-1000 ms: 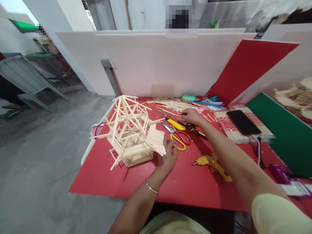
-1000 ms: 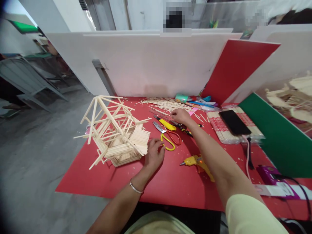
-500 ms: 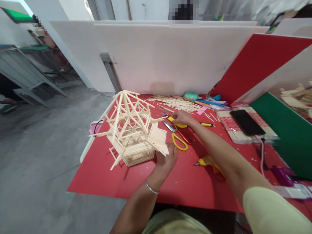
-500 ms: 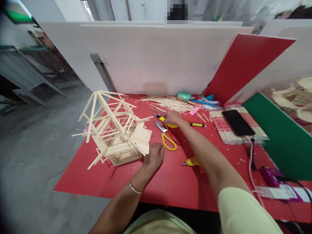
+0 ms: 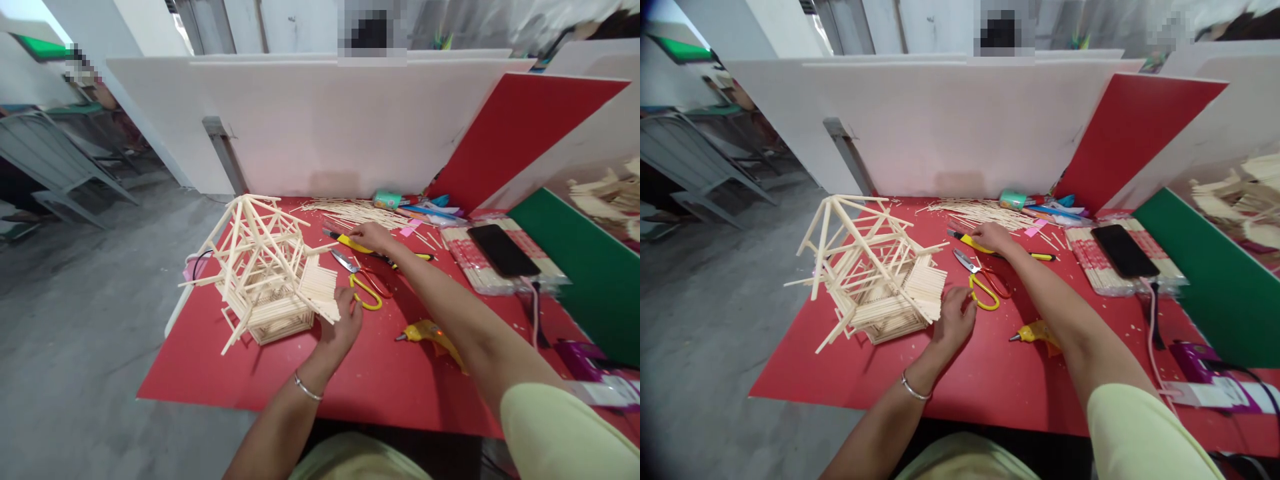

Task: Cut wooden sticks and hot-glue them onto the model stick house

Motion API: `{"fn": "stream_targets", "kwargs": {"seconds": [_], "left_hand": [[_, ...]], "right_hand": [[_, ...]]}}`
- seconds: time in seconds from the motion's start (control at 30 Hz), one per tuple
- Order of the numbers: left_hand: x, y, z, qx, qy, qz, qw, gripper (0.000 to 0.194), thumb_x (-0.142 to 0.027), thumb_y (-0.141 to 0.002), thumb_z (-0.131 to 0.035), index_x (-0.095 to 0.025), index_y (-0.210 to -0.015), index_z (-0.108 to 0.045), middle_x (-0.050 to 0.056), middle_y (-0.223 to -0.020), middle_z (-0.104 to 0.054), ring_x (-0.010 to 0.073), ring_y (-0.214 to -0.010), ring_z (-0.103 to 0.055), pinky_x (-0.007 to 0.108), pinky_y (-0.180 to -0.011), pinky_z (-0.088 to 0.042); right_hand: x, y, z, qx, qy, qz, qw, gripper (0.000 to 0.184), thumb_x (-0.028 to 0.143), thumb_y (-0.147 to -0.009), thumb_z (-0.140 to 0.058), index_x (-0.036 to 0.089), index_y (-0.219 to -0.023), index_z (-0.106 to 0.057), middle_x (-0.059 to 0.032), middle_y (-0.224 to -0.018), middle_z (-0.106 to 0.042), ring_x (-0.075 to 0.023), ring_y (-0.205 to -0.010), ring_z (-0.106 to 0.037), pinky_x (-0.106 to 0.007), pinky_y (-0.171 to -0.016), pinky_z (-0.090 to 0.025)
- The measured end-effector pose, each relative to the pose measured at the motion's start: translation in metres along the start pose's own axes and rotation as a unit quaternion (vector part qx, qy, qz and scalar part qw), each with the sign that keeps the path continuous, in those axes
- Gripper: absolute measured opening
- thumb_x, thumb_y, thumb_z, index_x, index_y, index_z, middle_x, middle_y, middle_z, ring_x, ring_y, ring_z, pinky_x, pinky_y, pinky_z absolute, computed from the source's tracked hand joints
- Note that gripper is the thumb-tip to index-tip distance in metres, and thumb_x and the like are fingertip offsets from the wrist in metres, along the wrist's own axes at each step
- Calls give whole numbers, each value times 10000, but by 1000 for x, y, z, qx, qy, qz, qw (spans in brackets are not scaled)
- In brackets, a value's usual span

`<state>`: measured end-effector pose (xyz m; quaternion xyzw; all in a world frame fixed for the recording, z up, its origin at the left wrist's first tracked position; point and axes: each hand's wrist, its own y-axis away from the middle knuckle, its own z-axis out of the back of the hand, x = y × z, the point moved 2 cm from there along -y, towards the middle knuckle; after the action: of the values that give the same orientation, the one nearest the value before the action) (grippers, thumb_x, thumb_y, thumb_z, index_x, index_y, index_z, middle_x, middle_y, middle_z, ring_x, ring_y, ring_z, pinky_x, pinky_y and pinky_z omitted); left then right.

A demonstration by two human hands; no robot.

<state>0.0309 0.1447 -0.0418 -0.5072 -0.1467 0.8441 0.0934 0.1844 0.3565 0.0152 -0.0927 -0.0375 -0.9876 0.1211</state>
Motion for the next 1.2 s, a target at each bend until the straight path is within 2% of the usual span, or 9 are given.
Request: {"fn": "stream_targets", "kwargs": {"seconds": [0.07,0.17,0.27,0.4,0.6,0.77,0.87,0.97,1.2], "left_hand": [[-2,-1,-1,1,30,-1,1000,429,-159,-821,-640,-230,-1243,-607,106,-1160,-629,255,-1082,-585,422,-936,-487],[-1,-2,-3,3,104,34,994,513,-189,-842,-626,-244,-1344,-533,110,-1239,-584,219,-1012,-599,338,-780,-533],[-3,-2,-4,14,151,66,986,410,-184,-854,-613,-221,-1261,-586,92,-1143,-595,170,-883,-603,258,-650,-508],[-10,-3,-1,25,150,57,987,275,-141,-842,-616,-182,-1112,-649,78,-1061,-603,139,-804,-596,259,-675,-503],[-16,-4,1,28,128,56,990,210,-99,-826,-612,-176,-1011,-676,84,-1048,-621,150,-819,-604,283,-718,-518],[-16,-4,0,19,132,47,990,202,-86,-828,-605,-185,-989,-679,83,-1045,-629,161,-857,-610,299,-763,-525],[-14,-4,0,19,128,48,990,186,-101,-828,-612,-182,-979,-683,84,-1027,-636,168,-863,-615,303,-759,-522],[-12,-3,-2,33,119,56,991,165,-118,-828,-614,-185,-959,-689,76,-998,-655,171,-847,-622,303,-740,-516],[-16,-2,-2,42,101,44,993,136,-130,-838,-613,-180,-921,-708,62,-920,-688,172,-817,-629,296,-714,-498]], "right_hand": [[-8,3,2,-11,-5,-2,1000,384,516,-886,-533,304,-1124,-747,-26,-1082,-755,-193,-936,-646,-239,-746,-425],[-21,5,4,-23,-8,-11,1000,370,506,-876,-564,280,-1099,-754,-31,-1065,-758,-185,-913,-646,-235,-729,-422],[-35,7,6,-32,-7,-22,999,352,490,-865,-594,266,-1080,-759,-27,-1065,-758,-183,-919,-648,-233,-742,-426],[-43,13,11,-30,-4,-18,999,350,463,-878,-573,242,-1076,-760,-32,-1046,-760,-187,-904,-653,-240,-732,-427],[-6,32,4,34,4,79,996,282,451,-871,-597,305,-1053,-755,8,-1026,-764,-164,-911,-660,-217,-729,-417],[24,42,-14,44,62,98,992,248,401,-902,-578,246,-977,-758,-94,-1055,-743,-245,-1037,-648,-303,-865,-435],[29,43,-23,47,95,93,990,282,386,-946,-546,174,-997,-725,-134,-1077,-708,-253,-1068,-634,-380,-937,-455],[29,41,-27,52,115,88,988,322,413,-954,-570,164,-1145,-643,-100,-1190,-646,-214,-1076,-618,-432,-955,-499],[26,31,-27,69,117,75,988,345,394,-950,-590,175,-1217,-602,-97,-1251,-608,-206,-1076,-615,-423,-927,-533]]}}
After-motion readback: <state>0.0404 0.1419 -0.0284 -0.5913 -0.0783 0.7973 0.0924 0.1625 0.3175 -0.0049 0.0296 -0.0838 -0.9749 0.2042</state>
